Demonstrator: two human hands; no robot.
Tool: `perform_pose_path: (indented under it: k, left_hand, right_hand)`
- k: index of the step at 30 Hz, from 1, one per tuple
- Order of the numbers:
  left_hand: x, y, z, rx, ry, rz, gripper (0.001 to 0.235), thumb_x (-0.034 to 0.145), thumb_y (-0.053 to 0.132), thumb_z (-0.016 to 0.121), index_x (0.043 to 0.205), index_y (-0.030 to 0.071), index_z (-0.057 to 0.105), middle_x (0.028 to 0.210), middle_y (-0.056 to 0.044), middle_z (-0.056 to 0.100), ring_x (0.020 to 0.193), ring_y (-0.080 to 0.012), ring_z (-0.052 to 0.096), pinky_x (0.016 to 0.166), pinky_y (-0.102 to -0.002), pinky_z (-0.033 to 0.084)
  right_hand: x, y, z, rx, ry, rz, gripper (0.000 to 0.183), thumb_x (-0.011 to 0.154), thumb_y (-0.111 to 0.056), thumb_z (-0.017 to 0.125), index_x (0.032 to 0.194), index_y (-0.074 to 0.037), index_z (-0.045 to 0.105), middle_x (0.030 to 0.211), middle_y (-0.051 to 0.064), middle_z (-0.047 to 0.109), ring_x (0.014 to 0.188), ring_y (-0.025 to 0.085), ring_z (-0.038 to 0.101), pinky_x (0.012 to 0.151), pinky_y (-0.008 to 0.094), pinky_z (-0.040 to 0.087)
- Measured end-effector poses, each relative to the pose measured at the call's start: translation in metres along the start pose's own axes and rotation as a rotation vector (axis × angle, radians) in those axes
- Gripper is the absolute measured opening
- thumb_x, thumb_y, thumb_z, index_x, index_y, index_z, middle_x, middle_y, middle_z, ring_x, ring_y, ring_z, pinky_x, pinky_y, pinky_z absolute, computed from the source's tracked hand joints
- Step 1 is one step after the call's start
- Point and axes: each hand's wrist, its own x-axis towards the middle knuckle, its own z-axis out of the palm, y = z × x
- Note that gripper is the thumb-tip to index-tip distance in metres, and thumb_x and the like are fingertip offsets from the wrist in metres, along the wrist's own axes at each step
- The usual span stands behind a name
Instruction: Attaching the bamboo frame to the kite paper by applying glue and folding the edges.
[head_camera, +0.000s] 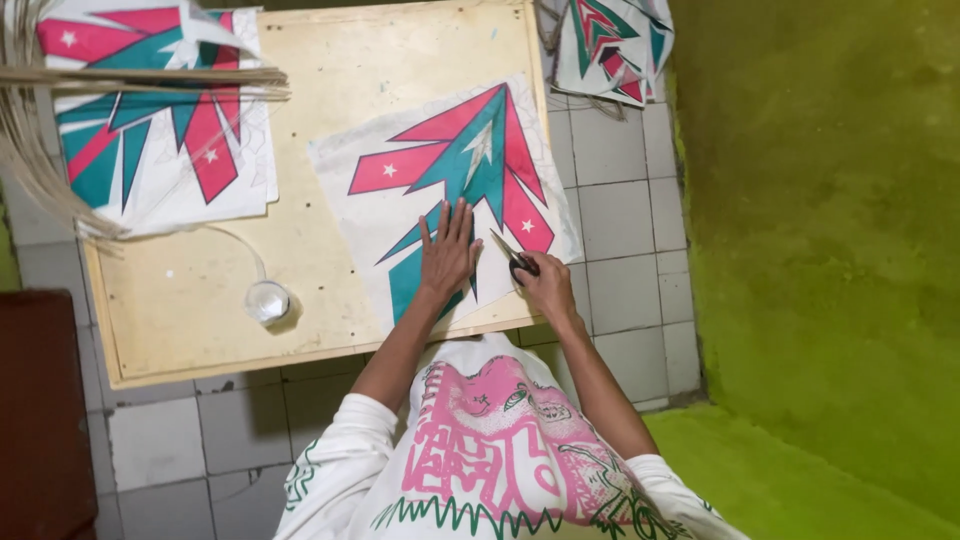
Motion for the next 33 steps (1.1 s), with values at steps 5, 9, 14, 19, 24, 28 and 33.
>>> perform_pose_path:
  k: [5,9,14,19,24,28,33]
  left_hand:
    - [0.007,-0.006,0.017,0.065,0.035,-0.016,0.064,0.111,0.05,0.027,0.166,0.019,0.019,0.174,-0.001,0.012,0.16,-0.0261,0.005,0.125,-0.067,-0.001]
    - [0.0,-0.009,0.029,0.075,0.086,0.002,0.066,0.109,0.054,0.029,0.165,0.02,0.025,0.174,0.0,0.017,0.16,-0.027,0.01,0.124,-0.069,0.002]
    - [0.003,-0.014,0.035,0.046,0.088,-0.025,0.052,0.114,0.037,0.023,0.164,0.025,0.023,0.173,0.004,0.016,0.159,-0.0232,0.012,0.125,-0.068,0.002]
    - [0.002,-0.024,0.038,0.017,0.133,0.006,0.049,0.112,0.038,0.031,0.161,0.03,0.034,0.17,0.007,0.027,0.157,-0.0211,0.021,0.124,-0.066,0.01]
    - [0.002,-0.02,0.033,0.093,0.329,0.06,0.051,0.11,0.04,0.038,0.16,0.034,0.037,0.167,0.005,0.035,0.155,-0.0228,0.028,0.123,-0.063,0.016]
    - [0.001,-0.018,0.036,0.122,0.33,0.047,0.051,0.111,0.041,0.033,0.161,0.032,0.035,0.169,0.008,0.03,0.157,-0.0204,0.023,0.126,-0.06,0.011]
    - [0.002,-0.017,0.03,0.125,0.309,0.053,0.05,0.112,0.041,0.032,0.159,0.028,0.038,0.169,0.005,0.031,0.157,-0.0213,0.023,0.127,-0.06,0.01]
  right_hand:
    - [0.02,0.017,-0.008,-0.135,-0.059,-0.138,0.036,0.087,-0.01,0.079,0.122,-0.008,0.073,0.104,0.019,0.069,0.105,0.039,0.067,0.095,0.046,0.055]
    - [0.013,0.038,0.006,-0.231,-0.142,-0.381,0.036,0.086,-0.008,0.078,0.122,-0.012,0.072,0.105,0.014,0.07,0.109,0.034,0.067,0.103,0.042,0.05]
    - [0.021,0.05,0.008,-0.245,-0.134,-0.444,0.044,0.08,-0.004,0.081,0.122,-0.013,0.072,0.105,0.012,0.07,0.11,0.032,0.066,0.1,0.04,0.054]
    - [0.037,0.062,0.012,-0.293,-0.15,-0.532,0.041,0.078,-0.003,0.082,0.114,-0.021,0.075,0.102,0.005,0.073,0.107,0.028,0.067,0.096,0.039,0.055]
    - [0.038,0.041,-0.005,-0.395,-0.157,-0.514,0.034,0.083,-0.02,0.081,0.116,-0.024,0.074,0.111,0.005,0.072,0.113,0.028,0.064,0.088,0.044,0.057]
    - [0.045,0.038,-0.012,-0.4,-0.26,-0.493,0.032,0.087,-0.021,0.078,0.119,-0.024,0.074,0.111,0.006,0.073,0.112,0.028,0.065,0.088,0.043,0.056]
    - [0.055,0.016,-0.022,-0.64,-0.462,-0.633,0.044,0.086,-0.036,0.077,0.128,-0.026,0.069,0.115,0.009,0.073,0.107,0.03,0.066,0.086,0.044,0.055]
